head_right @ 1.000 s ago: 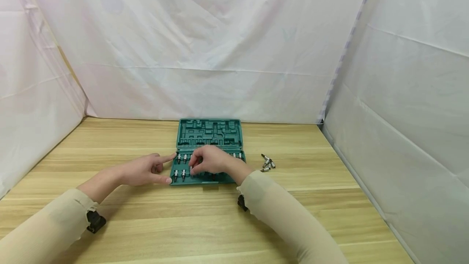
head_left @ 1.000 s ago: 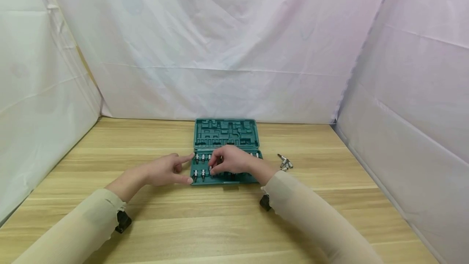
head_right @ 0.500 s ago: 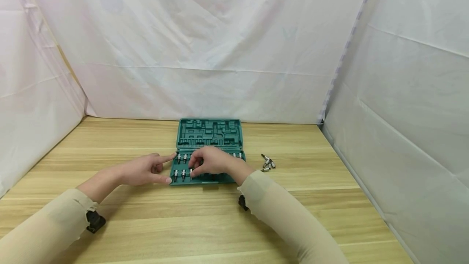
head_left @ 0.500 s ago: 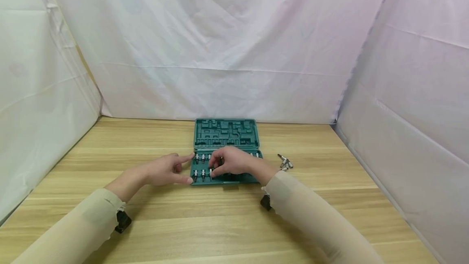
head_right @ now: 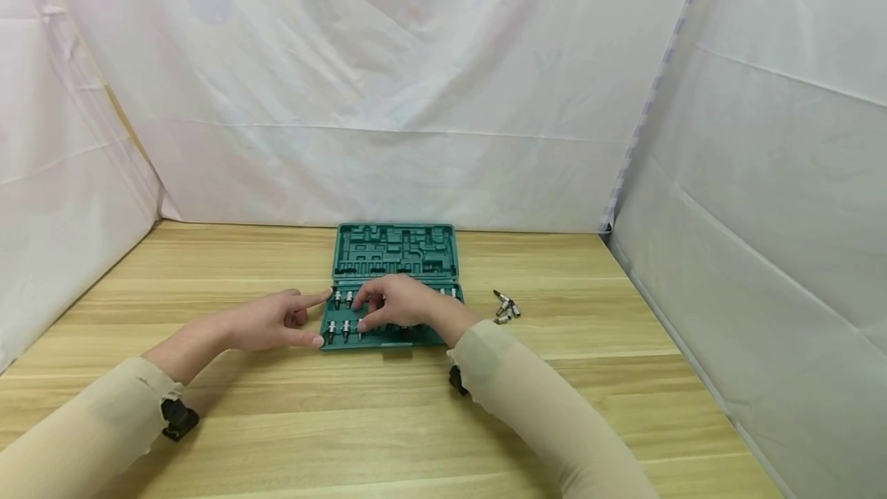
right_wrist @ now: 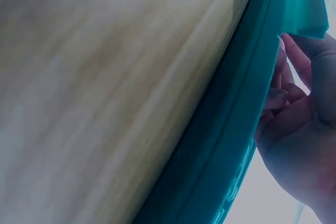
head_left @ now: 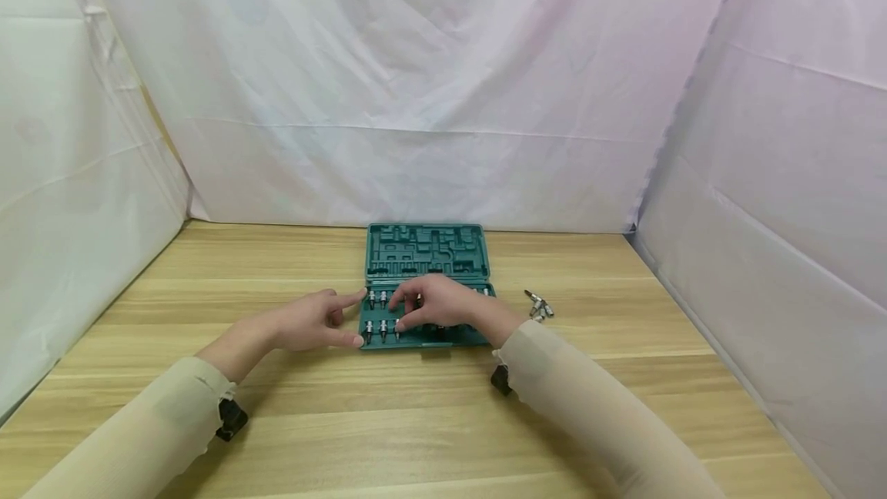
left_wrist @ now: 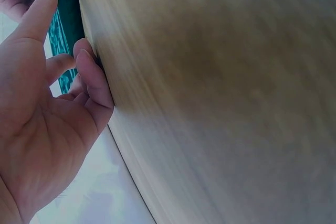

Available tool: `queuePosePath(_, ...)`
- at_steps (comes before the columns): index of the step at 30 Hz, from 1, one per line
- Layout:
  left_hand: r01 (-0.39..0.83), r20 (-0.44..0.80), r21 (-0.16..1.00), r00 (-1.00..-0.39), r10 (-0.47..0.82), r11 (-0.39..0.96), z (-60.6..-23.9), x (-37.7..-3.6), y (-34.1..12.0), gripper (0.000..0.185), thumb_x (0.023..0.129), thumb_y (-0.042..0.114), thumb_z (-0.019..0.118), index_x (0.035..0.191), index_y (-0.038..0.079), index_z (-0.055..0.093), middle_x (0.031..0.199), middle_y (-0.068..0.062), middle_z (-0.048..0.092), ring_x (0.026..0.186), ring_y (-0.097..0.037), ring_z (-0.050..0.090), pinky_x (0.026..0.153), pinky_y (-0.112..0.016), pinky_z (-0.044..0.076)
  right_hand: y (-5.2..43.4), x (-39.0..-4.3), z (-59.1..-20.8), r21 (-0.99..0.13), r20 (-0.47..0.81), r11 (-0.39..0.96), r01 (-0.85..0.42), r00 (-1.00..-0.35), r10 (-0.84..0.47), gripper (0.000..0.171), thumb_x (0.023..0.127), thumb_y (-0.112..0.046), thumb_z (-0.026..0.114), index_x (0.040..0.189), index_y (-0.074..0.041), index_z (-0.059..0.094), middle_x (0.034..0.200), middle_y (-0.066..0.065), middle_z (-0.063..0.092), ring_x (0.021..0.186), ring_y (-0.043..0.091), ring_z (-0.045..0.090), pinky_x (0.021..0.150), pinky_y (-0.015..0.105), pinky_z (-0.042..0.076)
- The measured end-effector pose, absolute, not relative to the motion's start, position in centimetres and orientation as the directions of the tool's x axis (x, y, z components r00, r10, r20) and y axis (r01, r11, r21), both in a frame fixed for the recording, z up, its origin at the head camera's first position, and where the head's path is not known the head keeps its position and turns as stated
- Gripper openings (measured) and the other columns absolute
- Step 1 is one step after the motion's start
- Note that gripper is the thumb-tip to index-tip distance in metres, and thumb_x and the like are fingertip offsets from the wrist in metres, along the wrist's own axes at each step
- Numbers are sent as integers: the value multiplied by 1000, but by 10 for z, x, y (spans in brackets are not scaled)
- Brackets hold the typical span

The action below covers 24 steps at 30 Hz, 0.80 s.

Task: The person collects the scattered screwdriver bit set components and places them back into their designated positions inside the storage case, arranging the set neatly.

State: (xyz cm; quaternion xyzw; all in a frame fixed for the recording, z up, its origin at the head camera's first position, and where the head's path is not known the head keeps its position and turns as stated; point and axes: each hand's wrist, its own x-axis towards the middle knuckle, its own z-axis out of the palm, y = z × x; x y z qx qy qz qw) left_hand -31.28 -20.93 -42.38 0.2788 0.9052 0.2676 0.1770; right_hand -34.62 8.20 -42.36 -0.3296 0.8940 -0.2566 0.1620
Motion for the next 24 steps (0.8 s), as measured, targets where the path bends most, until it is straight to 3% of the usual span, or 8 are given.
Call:
queuePosePath(7, 412, -178, 576, -780, 601, 706, -424, -314, -210, 95, 101, 51, 79, 173, 11, 34, 113, -10, 59, 97, -20, 56, 84, -38, 49, 80, -349, -422, -567, -168, 670, -479, -729, -663, 36, 104, -32, 80, 138, -22, 76, 94, -4, 69, 76, 12, 58, 75, 29, 51)
queuePosePath(14, 417, -173, 580, -776, 607, 700, -424, -314, -212, 96, 101, 52, 79, 174, 12, 32, 114, -10, 59, 98, -20, 56, 86, -38, 49, 77, -353, -419, -589, -208, 677, -441, -726, -655, 32, 102, -33, 81, 133, -25, 76, 87, -2, 65, 73, 14, 54, 74, 31, 49)
queuePosePath(24, 424, -169, 579, -773, 612, 696, -427, -316, -211, 95, 101, 52, 78, 174, 12, 32, 112, -9, 58, 95, -20, 55, 83, -38, 48, 70, -359, -414, -578, -282, 736, -354, -759, -586, 29, 97, -33, 87, 124, -33, 78, 99, 3, 66, 84, 18, 56, 75, 34, 48)
